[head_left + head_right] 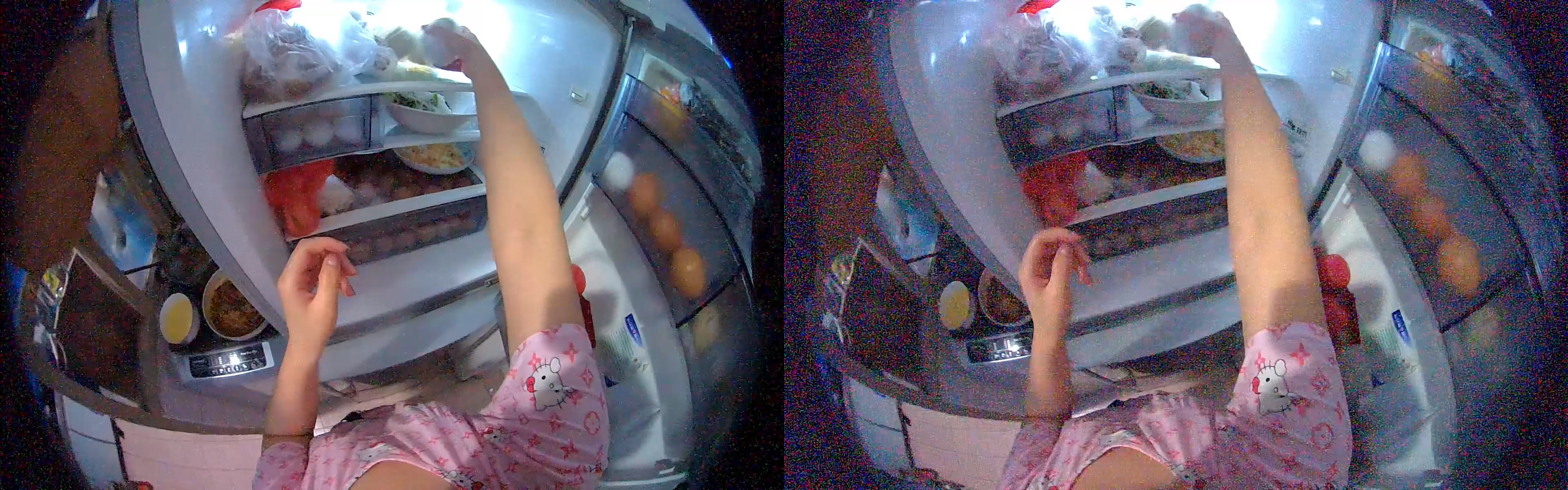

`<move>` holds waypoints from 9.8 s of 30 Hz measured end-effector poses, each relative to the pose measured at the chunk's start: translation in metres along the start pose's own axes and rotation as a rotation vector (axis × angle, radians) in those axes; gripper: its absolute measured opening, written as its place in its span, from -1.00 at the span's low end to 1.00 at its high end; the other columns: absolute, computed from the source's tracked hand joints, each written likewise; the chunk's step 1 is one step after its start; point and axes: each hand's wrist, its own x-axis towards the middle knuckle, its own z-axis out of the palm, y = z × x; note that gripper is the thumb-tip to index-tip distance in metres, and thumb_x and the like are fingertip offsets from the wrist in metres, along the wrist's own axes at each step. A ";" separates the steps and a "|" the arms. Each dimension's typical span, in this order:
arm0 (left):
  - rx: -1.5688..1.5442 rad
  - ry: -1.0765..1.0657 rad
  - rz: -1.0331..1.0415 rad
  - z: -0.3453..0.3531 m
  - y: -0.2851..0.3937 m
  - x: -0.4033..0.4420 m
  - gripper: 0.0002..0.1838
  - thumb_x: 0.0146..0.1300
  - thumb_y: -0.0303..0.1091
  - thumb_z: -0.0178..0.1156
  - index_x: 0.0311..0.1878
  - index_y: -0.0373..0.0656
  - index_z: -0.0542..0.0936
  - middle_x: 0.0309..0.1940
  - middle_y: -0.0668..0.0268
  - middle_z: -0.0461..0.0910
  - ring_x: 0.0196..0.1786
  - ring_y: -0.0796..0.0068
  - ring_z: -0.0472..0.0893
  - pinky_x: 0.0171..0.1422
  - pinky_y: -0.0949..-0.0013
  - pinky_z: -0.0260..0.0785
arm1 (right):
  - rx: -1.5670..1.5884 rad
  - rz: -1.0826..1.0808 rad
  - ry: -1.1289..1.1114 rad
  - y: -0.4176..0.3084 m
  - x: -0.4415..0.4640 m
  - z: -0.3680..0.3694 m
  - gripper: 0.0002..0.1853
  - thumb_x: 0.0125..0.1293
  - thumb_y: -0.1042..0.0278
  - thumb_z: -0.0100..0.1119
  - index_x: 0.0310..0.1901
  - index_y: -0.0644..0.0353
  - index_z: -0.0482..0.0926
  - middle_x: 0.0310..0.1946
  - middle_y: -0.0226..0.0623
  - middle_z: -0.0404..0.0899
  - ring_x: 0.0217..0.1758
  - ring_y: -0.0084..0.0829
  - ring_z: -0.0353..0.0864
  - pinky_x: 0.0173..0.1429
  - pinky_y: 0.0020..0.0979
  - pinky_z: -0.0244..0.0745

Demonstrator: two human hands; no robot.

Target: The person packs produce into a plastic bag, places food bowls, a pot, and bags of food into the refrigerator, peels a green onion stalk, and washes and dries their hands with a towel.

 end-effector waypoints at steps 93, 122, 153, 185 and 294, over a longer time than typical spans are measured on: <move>0.005 -1.535 0.696 0.250 -0.052 -0.124 -0.89 -0.04 -0.49 0.14 -0.43 -0.33 0.55 -0.26 0.00 0.53 -0.15 0.01 0.51 -0.03 0.13 0.35 | -1.460 0.020 0.958 -0.044 -0.603 -0.051 -0.64 -0.10 0.43 0.35 -0.19 0.17 0.54 -0.16 -0.26 0.53 -0.12 -0.28 0.53 -0.06 -0.37 0.42; -0.149 -0.885 0.393 0.154 -0.021 -0.031 -0.77 0.17 -0.44 0.12 -0.10 -0.28 0.53 -0.26 0.15 0.60 -0.17 0.34 0.60 0.00 0.37 0.37 | -1.419 -0.665 1.182 -0.008 -0.601 0.000 -0.71 0.06 0.37 0.08 -0.17 0.30 0.47 -0.22 -0.13 0.48 -0.13 -0.25 0.45 0.04 -0.18 0.31; 0.813 0.049 0.736 0.112 -0.009 0.189 -0.74 0.14 -0.35 0.10 -0.14 -0.29 0.54 -0.21 0.13 0.58 0.06 0.15 0.46 0.08 0.19 0.33 | -1.009 -0.422 0.549 0.099 -0.503 -0.026 -0.89 0.13 0.48 0.05 -0.52 0.25 0.43 -0.61 -0.24 0.44 -0.58 -0.32 0.44 -0.46 -0.36 0.35; 1.803 -0.362 -0.051 0.123 0.017 0.344 -0.60 0.12 -0.02 0.15 -0.08 -0.09 0.57 -0.05 0.26 0.54 0.00 0.24 0.52 0.06 0.14 0.35 | -0.935 -0.149 0.743 0.139 -0.564 -0.077 -0.83 0.22 0.42 0.02 -0.18 0.25 0.48 -0.28 -0.27 0.53 -0.25 -0.40 0.52 -0.12 -0.40 0.44; -0.255 0.870 -0.474 -0.410 0.148 -0.054 -0.58 0.29 -0.19 -0.03 0.10 -0.27 0.41 0.02 0.10 0.45 0.08 0.31 0.44 0.20 0.28 0.27 | 1.088 0.438 -0.447 -0.060 -0.399 0.312 -0.47 0.11 0.44 0.02 0.16 0.22 0.19 -0.01 -0.34 0.33 0.11 -0.44 0.30 0.28 -0.34 0.11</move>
